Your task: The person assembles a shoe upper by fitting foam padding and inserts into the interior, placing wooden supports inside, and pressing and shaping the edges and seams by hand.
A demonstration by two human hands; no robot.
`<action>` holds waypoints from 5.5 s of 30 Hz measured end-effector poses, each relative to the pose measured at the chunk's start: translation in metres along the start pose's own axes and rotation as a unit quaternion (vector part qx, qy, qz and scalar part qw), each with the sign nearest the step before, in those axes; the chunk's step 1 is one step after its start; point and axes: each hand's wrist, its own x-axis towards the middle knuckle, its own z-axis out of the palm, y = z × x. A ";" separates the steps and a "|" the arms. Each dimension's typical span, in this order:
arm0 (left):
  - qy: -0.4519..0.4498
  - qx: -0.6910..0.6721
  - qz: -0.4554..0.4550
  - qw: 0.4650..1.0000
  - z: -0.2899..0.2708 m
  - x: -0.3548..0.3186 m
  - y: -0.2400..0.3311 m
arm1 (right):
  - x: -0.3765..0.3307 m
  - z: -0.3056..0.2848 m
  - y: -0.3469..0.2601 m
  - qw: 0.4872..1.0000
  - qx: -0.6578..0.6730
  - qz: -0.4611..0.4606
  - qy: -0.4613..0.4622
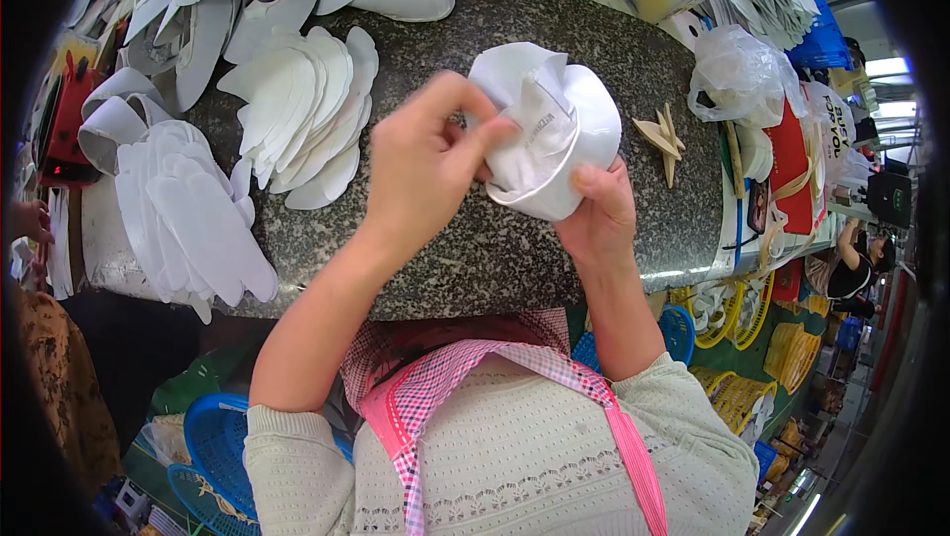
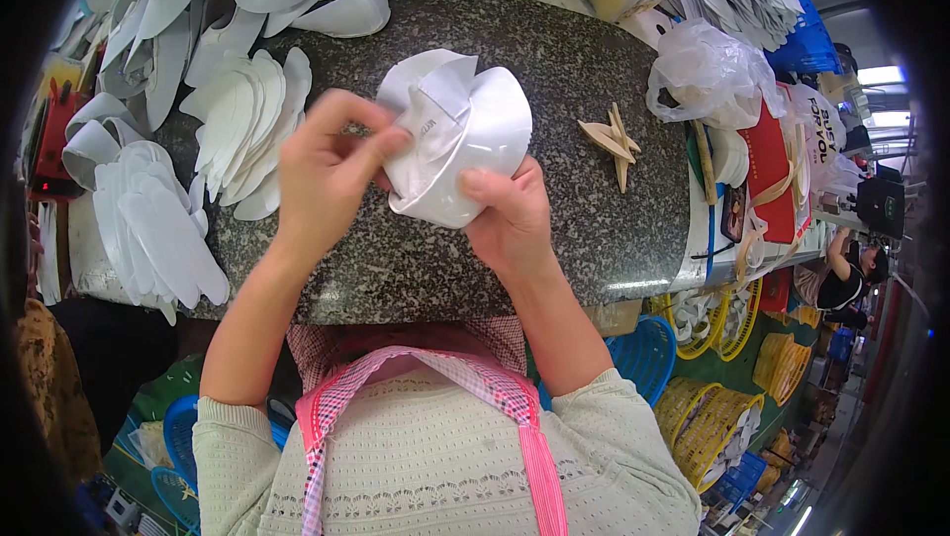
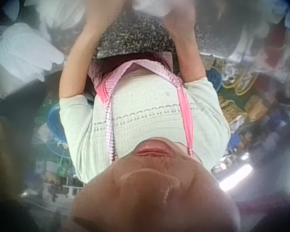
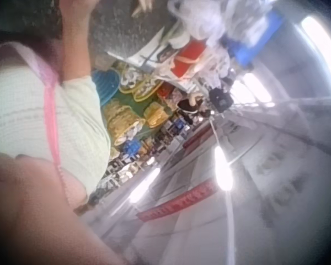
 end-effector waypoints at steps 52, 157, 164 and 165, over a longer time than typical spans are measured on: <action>-0.211 -0.294 -0.138 0.922 -0.019 -0.003 -0.016 | -0.008 0.008 0.007 0.996 -0.085 0.015 -0.007; -0.268 -0.105 -0.115 0.951 -0.023 -0.008 -0.007 | -0.011 0.010 -0.004 0.992 -0.121 0.034 0.021; -0.202 -0.192 -0.127 0.952 -0.016 -0.013 -0.020 | -0.014 0.006 -0.001 0.991 -0.105 0.074 0.037; -0.178 -0.183 -0.114 0.960 -0.014 -0.015 -0.024 | -0.014 0.006 0.000 0.992 -0.095 0.077 0.038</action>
